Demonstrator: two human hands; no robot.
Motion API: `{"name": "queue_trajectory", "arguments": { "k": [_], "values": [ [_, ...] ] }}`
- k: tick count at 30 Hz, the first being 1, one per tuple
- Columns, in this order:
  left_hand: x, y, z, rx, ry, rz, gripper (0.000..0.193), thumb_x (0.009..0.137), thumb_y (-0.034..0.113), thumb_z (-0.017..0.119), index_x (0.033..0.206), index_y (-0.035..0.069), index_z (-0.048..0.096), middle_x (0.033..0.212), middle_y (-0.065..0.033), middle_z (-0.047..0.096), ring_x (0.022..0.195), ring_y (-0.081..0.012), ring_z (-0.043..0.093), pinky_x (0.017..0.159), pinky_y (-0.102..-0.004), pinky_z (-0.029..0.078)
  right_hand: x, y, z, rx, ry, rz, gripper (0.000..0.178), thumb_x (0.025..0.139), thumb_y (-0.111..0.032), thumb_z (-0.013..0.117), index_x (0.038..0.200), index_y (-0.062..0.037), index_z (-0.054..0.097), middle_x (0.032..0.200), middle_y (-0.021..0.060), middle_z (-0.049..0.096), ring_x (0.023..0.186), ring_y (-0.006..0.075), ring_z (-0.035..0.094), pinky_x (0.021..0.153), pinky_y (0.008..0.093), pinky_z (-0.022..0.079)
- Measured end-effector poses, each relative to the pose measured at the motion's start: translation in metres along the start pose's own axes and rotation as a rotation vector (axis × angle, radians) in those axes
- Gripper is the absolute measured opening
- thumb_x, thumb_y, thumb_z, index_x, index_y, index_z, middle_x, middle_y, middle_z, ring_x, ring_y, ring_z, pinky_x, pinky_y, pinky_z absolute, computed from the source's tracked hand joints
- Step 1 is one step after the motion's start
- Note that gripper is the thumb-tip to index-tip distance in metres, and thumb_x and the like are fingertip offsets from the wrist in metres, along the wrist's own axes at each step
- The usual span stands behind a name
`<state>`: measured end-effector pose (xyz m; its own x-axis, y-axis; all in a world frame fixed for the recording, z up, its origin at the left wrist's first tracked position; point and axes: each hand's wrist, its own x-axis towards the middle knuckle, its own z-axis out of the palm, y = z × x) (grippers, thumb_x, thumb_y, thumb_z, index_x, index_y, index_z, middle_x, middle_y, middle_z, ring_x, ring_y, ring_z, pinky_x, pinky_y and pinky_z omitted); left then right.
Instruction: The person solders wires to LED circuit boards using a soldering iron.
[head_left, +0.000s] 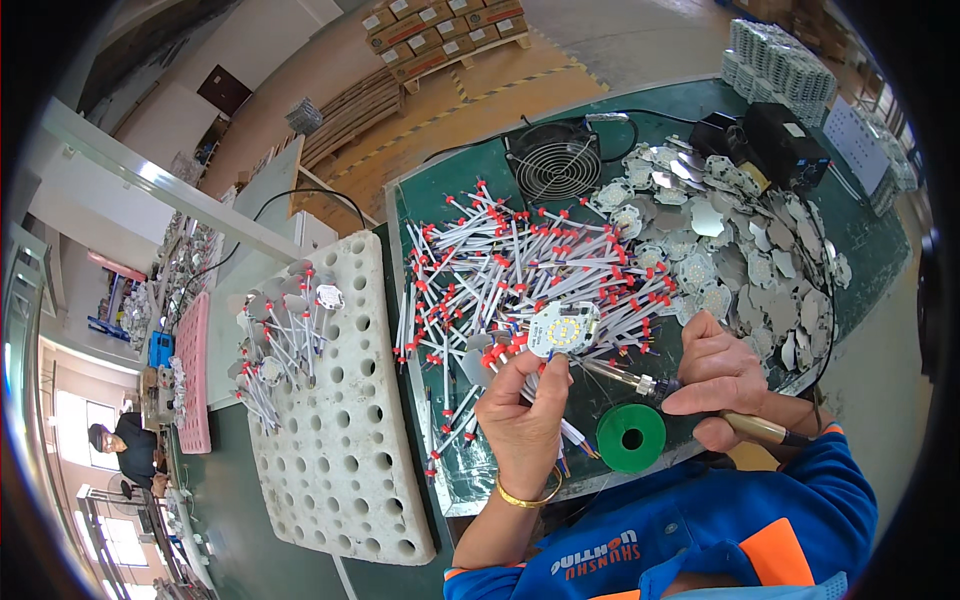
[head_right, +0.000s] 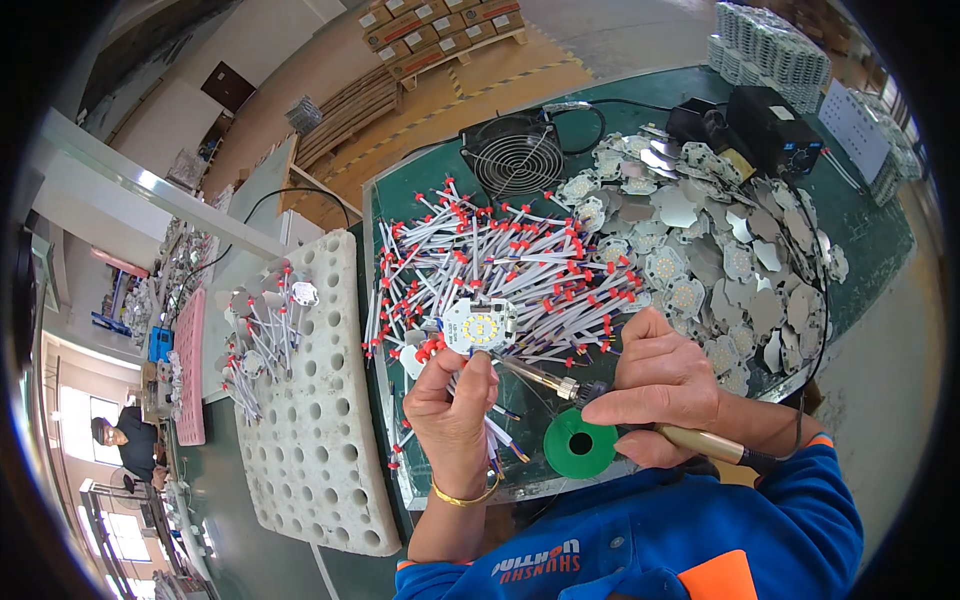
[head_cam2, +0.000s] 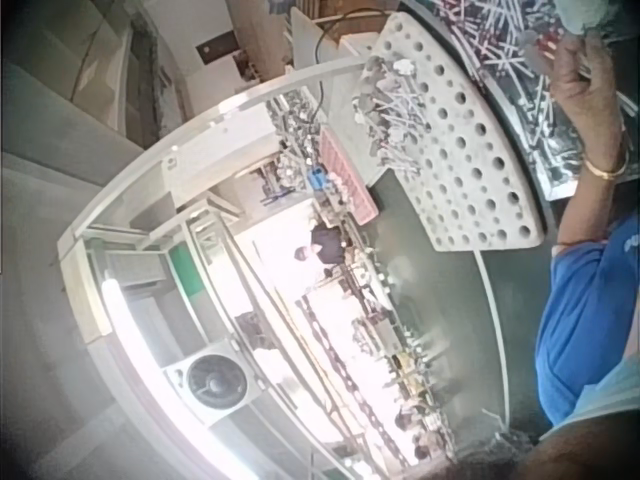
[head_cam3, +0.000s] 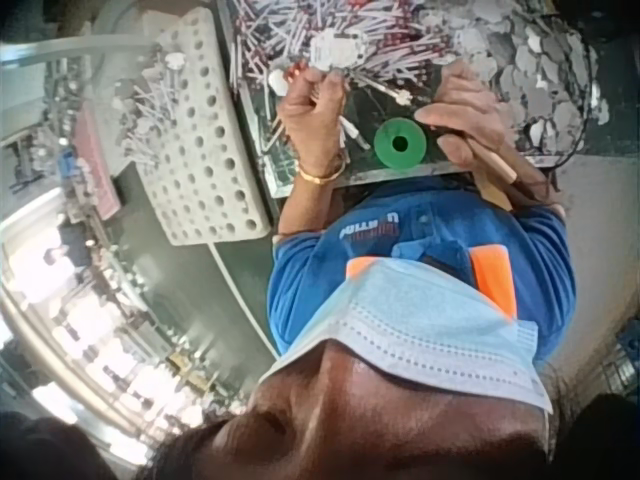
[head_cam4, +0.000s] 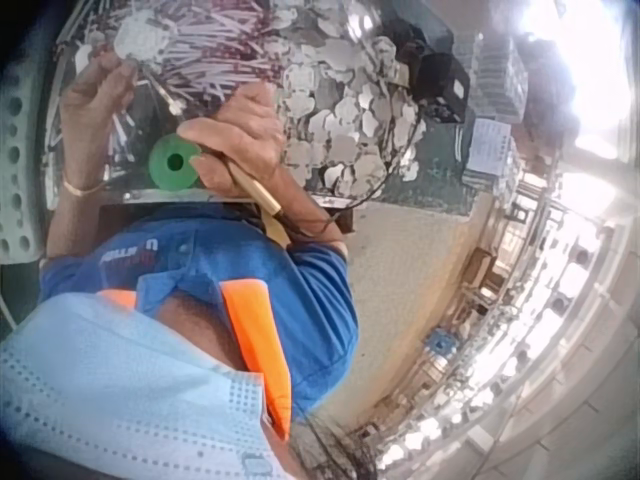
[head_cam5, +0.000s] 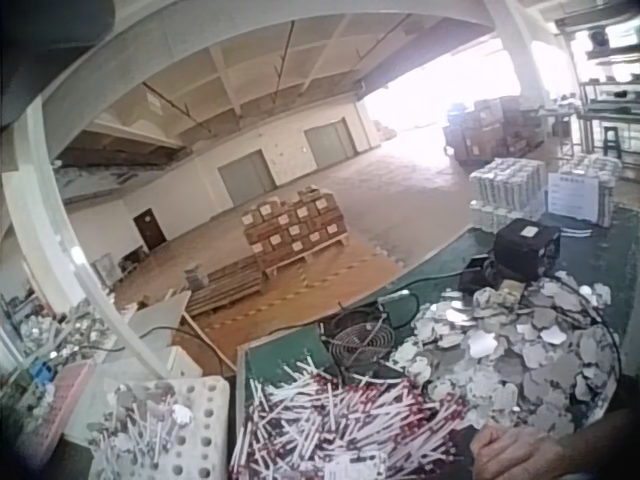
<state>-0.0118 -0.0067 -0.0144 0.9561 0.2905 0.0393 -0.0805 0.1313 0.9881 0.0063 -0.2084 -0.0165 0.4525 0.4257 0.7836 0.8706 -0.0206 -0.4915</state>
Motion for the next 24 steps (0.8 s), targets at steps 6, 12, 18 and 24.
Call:
{"name": "queue_trajectory", "arguments": {
  "k": [6,12,18,24],
  "values": [
    [0.000,-0.002,-0.006,-0.038,-0.032,-0.018,0.005,0.080,0.002,0.064,0.083,-0.001,0.061,0.068,-0.0009,0.060,0.059,-0.0022,0.050,0.052,-0.0160,0.039,0.001,0.000,0.003,0.005,0.005,0.027,0.036,0.087,-0.040,0.049,0.091,-0.0064,0.062,0.057,0.0005,0.050,0.050,0.0161,0.047,0.058,0.0325,0.032],
    [0.000,-0.002,-0.005,-0.043,-0.019,0.013,0.005,0.080,0.001,0.064,0.084,-0.001,0.061,0.068,-0.0010,0.060,0.059,-0.0028,0.050,0.053,-0.0163,0.040,0.003,0.002,0.006,-0.042,0.007,-0.038,0.025,0.070,-0.014,0.063,0.094,-0.0057,0.063,0.054,-0.0011,0.048,0.045,0.0146,0.044,0.055,0.0297,0.031],
    [0.000,0.004,0.000,-0.044,0.033,-0.050,0.012,0.082,0.003,0.060,0.072,0.002,0.055,0.063,-0.0016,0.055,0.051,-0.0032,0.043,0.047,-0.0173,0.034,0.003,0.003,0.011,-0.186,-0.005,-0.133,0.027,0.064,-0.007,0.064,0.091,-0.0112,0.065,0.053,-0.0041,0.043,0.044,0.0123,0.043,0.055,0.0292,0.031],
    [0.005,-0.002,-0.005,-0.047,-0.019,-0.092,0.012,0.083,0.006,0.060,0.073,0.003,0.056,0.064,-0.0016,0.056,0.052,-0.0032,0.044,0.048,-0.0172,0.035,0.003,0.007,0.013,-0.121,0.059,-0.122,0.027,0.062,-0.007,0.064,0.089,-0.0071,0.065,0.053,-0.0011,0.043,0.044,0.0149,0.043,0.054,0.0301,0.032]
  ]
}}
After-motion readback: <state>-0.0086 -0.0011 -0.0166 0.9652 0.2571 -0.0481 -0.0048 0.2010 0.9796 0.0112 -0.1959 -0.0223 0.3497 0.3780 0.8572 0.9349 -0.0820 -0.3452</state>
